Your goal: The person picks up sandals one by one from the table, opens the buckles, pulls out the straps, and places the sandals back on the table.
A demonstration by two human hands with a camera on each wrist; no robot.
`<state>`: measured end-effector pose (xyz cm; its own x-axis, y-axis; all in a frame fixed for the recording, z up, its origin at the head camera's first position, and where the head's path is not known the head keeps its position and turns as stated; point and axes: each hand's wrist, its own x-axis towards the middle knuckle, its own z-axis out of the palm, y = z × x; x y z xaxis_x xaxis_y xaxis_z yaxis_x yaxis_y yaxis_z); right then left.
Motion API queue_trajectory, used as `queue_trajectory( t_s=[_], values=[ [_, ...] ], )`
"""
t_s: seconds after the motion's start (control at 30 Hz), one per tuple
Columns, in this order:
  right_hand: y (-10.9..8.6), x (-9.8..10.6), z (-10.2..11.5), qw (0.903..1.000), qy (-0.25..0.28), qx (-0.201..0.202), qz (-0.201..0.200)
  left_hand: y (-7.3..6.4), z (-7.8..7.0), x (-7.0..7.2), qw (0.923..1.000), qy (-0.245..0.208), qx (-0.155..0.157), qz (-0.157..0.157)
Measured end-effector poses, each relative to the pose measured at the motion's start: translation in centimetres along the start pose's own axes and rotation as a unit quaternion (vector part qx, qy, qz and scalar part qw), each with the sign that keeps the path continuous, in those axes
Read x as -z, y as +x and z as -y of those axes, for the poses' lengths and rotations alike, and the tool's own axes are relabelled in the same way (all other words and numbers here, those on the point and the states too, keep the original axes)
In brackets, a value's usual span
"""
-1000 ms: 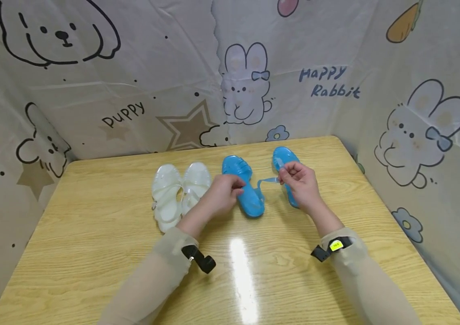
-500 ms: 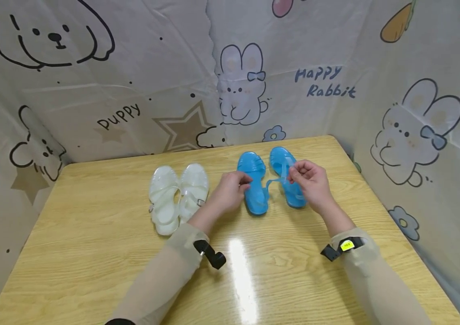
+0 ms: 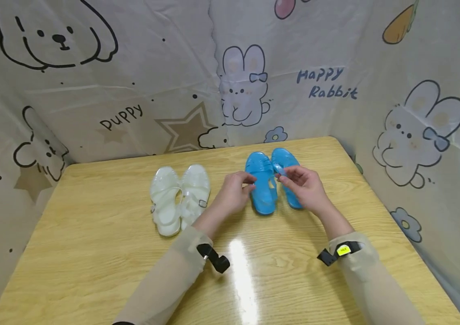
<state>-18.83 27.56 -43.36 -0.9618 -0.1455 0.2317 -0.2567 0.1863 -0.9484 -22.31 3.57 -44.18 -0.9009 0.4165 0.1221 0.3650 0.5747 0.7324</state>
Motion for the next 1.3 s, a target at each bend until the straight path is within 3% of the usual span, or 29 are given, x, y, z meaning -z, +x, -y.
queue_trajectory(
  t_s=[0.17,0.37,0.6,0.7,0.8,1.03,1.3],
  values=[
    [0.2,-1.0,0.0,0.9888,-0.145,-0.011,0.034,-1.8,-0.6,2.3,0.9995,0.012,-0.024,-0.014],
    [0.7,-2.0,0.1,0.9768,-0.204,0.053,0.037,-4.4,0.4,6.0,0.9970,0.040,-0.052,-0.041],
    [1.0,-3.9,0.6,0.9703,-0.193,0.146,-0.002,-6.4,2.8,9.1,0.9959,0.079,-0.041,-0.018],
    [1.2,-5.4,0.7,0.9671,-0.169,0.191,0.008,-6.9,3.5,9.9,0.9953,0.090,-0.035,-0.002],
    [1.3,-7.3,0.7,0.9692,-0.133,0.204,0.036,-7.3,4.0,10.3,0.9947,0.097,-0.030,0.015],
    [1.3,-11.7,1.4,0.9810,-0.087,0.131,0.113,-8.1,5.2,11.0,0.9915,0.116,-0.011,0.058],
    [1.9,-15.5,1.0,0.9733,-0.114,0.013,0.198,-9.0,6.2,11.1,0.9885,0.135,-0.017,0.066]
  ],
)
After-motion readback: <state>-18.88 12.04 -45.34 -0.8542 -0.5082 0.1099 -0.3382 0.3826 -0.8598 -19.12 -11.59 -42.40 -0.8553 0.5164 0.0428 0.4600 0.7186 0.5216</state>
